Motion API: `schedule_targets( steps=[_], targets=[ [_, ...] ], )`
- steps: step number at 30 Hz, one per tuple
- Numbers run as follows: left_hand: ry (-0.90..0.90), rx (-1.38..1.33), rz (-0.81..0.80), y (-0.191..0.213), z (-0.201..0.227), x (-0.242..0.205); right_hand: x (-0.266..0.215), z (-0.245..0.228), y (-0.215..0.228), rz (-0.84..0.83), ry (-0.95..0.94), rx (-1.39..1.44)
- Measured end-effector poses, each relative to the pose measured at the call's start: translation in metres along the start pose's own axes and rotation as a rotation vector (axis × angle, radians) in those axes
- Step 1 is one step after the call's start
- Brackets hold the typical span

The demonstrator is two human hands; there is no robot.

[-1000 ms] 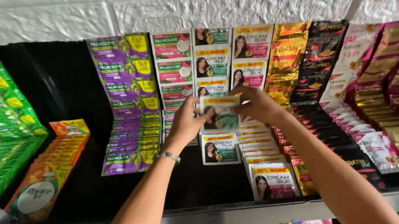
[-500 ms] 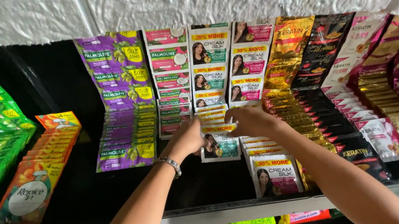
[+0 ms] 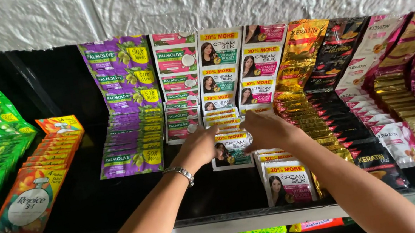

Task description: The person repeatedly picks up small sachets from a cardboard box on the floor and places them onto a shelf in a store. The person arranges the sachets in neat rows among other products on the shelf.

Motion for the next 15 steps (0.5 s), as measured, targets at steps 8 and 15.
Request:
schedule_targets(
  steps=[8,15],
  targets=[
    [-0.001,0.08,0.007,-0.027,-0.022,0.017,0.002,-0.012,-0.019,-0.137,0.01,-0.08],
    [0.135,0.05,-0.103,0.009,0.005,-0.006,-0.002,0.003,-0.014,-0.247,-0.011,-0.319]
  ],
)
Point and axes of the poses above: each hand's wrist, its own x-axis towards the middle knuckle, its own y-axis out of the back of the hand, z = x × y, the point moved 8 cm from there along x, towards the middle knuckle, and after that the axes turned 6 degrees about y, right-handed, at the moved point
